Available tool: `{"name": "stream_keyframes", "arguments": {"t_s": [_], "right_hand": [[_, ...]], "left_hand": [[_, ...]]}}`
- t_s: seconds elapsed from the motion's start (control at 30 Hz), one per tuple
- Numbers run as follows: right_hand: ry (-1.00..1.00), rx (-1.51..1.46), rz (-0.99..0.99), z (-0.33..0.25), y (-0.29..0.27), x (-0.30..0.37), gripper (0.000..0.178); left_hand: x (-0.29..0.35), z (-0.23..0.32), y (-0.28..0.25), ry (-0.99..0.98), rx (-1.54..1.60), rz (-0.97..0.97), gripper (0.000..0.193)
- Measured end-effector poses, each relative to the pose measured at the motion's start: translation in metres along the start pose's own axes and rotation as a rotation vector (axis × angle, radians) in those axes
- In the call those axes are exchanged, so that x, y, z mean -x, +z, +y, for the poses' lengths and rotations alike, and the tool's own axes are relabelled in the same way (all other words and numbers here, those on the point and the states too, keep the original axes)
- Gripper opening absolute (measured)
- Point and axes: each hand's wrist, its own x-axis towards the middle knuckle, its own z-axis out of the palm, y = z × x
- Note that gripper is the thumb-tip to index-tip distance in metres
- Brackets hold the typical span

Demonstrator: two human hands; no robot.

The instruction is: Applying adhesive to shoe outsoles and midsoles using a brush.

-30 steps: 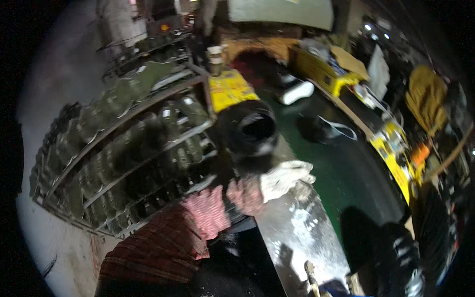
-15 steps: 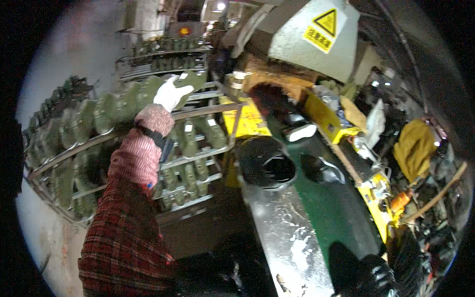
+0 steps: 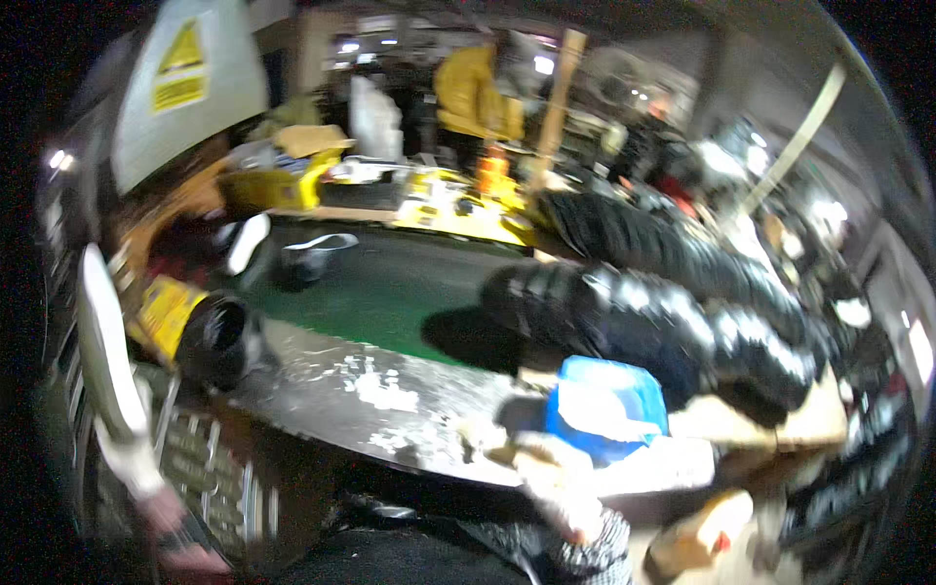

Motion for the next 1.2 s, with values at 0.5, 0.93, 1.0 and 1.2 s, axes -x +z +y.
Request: {"name": "stream_keyframes", "arguments": {"t_s": [0.5, 0.93, 1.0, 1.2], "right_hand": [[0.185, 0.727, 0.415, 0.010, -0.155, -0.036, 0.035], [-0.377, 0.275, -0.289, -0.002, 0.051, -0.039, 0.022], [-0.113, -0.095, -0.277, 0.026, 0.095, -0.072, 0.021], [-0.224, -0.003, -0.295, 0.041, 0.073, -0.076, 0.022]], "left_hand": [[0.098, -0.218, -0.145, -1.000, -0.425, 0.104, 0.075], [0.107, -0.200, -0.179, -1.133, -0.050, 0.248, 0.061], [0.103, -0.196, -0.192, -1.169, -0.067, 0.136, 0.062], [0.104, -0.185, -0.205, -1.083, -0.135, 0.206, 0.066]]}}
